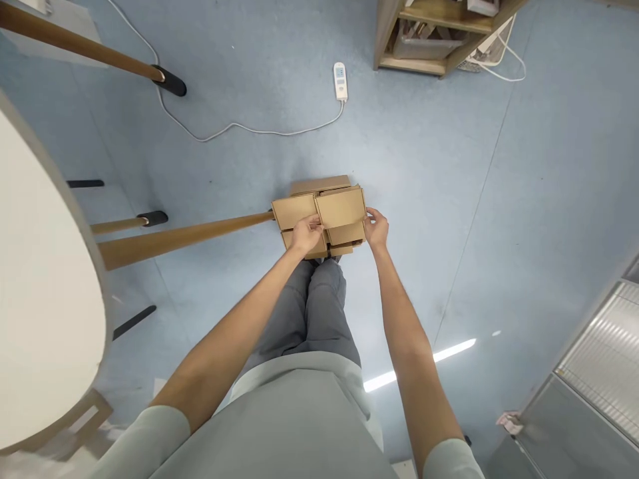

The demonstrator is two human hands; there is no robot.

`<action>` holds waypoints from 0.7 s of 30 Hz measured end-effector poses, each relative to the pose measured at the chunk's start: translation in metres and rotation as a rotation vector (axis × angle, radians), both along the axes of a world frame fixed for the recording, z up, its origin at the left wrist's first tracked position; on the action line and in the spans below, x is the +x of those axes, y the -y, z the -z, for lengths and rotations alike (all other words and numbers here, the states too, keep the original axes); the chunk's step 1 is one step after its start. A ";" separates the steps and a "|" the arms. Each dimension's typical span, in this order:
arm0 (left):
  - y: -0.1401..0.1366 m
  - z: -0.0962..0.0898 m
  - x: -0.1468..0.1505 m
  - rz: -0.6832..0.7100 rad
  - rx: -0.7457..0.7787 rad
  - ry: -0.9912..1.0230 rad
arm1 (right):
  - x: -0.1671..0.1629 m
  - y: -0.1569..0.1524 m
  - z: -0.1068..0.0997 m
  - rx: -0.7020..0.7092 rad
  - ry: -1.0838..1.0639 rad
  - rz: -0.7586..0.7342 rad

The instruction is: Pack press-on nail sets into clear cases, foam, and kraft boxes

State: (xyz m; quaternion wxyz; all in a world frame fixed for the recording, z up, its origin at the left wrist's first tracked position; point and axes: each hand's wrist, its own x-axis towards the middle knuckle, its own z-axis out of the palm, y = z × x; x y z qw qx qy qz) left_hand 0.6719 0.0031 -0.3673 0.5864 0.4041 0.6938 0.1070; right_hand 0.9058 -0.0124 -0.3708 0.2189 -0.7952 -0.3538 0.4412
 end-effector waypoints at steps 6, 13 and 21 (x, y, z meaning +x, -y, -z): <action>-0.005 0.031 0.000 0.059 -0.020 -0.035 | -0.004 -0.003 0.034 -0.061 0.004 0.053; 0.003 -0.012 -0.005 0.103 -0.025 -0.050 | -0.015 0.011 -0.003 -0.057 -0.031 0.062; 0.026 -0.130 -0.021 0.128 -0.013 -0.067 | -0.035 0.031 -0.115 0.034 -0.118 0.053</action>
